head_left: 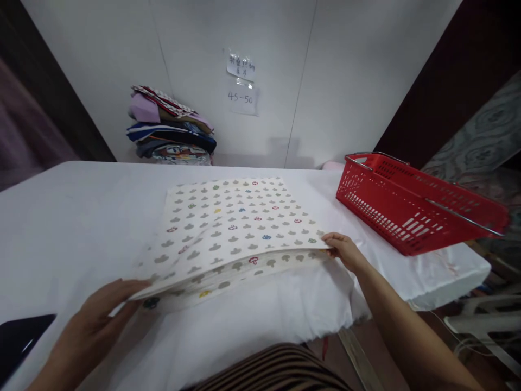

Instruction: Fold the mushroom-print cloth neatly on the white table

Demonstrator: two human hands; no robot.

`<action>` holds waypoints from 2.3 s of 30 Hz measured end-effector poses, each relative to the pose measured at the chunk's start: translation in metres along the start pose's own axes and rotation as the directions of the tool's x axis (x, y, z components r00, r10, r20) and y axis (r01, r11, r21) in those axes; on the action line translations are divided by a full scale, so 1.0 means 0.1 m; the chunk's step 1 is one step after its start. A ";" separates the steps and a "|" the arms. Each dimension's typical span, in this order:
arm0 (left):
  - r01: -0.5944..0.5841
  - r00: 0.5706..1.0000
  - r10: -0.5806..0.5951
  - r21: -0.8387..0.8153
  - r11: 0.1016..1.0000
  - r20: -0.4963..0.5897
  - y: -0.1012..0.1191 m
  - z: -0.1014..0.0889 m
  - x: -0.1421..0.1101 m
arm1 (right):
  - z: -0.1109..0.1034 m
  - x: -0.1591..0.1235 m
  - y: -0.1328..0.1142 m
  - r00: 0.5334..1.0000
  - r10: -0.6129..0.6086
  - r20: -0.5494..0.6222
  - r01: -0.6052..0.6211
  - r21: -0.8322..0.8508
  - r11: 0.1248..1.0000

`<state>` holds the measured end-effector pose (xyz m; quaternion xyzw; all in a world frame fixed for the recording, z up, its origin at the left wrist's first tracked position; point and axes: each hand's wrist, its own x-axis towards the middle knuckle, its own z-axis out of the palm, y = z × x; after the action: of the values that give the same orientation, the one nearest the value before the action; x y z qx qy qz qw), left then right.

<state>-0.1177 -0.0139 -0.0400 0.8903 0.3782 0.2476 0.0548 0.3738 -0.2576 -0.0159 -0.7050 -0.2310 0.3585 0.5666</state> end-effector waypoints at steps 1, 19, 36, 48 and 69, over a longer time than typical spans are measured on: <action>-0.061 0.996 0.062 -0.028 0.998 0.059 -0.06 0.05 -0.02 | 0.00 -0.01 0.06 0.999 0.040 -0.007 -0.040 -0.059 0.997; -0.318 0.914 0.260 0.152 0.936 0.313 1.13 0.38 0.46 | 0.11 0.07 0.23 0.994 -0.103 -0.029 0.079 -0.441 0.894; -0.203 0.930 0.102 0.261 0.944 0.352 0.91 0.08 0.19 | 0.09 -0.04 0.22 0.999 -0.034 -0.023 0.028 -0.222 0.975; -0.409 0.892 0.363 0.139 0.902 0.270 1.42 0.57 0.44 | 0.20 -0.13 0.28 0.678 -0.660 0.323 0.606 -0.754 0.253; 0.045 0.849 0.127 -0.312 0.949 0.512 1.53 0.65 0.95 | 1.04 0.00 -0.06 0.639 -0.384 0.666 0.769 -0.533 0.353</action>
<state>0.0682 -0.0497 -0.0152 0.9117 0.2853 0.0522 0.2908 0.2945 -0.1897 -0.0212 -0.6438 -0.7208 0.1321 0.2203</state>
